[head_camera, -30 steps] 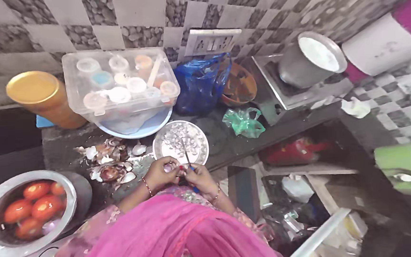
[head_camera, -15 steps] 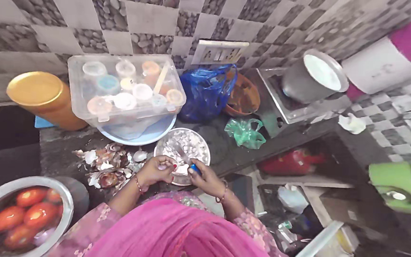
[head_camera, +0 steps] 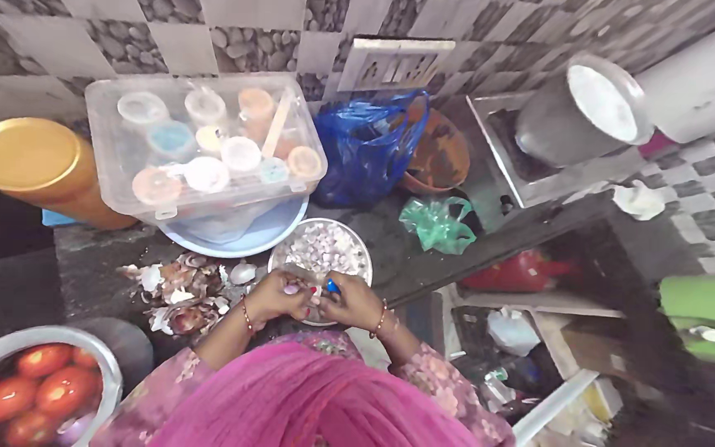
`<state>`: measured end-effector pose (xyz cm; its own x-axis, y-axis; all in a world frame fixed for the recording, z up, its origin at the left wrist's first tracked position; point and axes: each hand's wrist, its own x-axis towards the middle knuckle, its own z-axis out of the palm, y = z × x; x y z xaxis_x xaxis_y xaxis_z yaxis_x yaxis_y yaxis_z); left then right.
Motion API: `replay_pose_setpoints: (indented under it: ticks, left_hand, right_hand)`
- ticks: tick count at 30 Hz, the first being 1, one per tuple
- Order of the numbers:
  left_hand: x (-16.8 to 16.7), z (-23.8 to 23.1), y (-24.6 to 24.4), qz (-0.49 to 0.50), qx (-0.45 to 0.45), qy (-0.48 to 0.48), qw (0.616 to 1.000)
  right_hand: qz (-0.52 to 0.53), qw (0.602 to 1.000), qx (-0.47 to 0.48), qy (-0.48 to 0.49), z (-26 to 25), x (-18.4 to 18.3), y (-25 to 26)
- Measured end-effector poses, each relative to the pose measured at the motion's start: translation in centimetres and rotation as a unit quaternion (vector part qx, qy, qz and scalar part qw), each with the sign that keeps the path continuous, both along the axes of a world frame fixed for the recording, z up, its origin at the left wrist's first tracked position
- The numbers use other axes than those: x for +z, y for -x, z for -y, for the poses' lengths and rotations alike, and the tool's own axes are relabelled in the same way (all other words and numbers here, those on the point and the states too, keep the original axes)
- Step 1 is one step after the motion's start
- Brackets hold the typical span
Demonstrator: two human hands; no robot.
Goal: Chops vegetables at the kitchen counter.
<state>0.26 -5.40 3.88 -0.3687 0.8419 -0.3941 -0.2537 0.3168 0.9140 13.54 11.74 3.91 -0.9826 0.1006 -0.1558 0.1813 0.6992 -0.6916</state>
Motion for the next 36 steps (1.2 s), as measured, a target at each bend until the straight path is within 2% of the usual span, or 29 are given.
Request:
replay_pose_setpoints:
  ticks: [15, 26, 36]
  left_hand:
    - [-0.9, -1.5, 0.3, 0.01, 0.017, -0.018, 1.0]
    - [-1.4, -2.6, 0.0, 0.091, 0.111, -0.015, 0.99]
    - [-1.3, -2.6, 0.8, 0.108, 0.05, 0.009, 0.993]
  right_hand:
    - [0.006, 0.999, -0.031, -0.022, -0.2, -0.8, 0.6]
    - [-0.021, 0.995, -0.081, -0.06, -0.5, -1.9, 1.0]
    - [0.069, 0.997, -0.024, -0.01, -2.1, -0.7, 2.2]
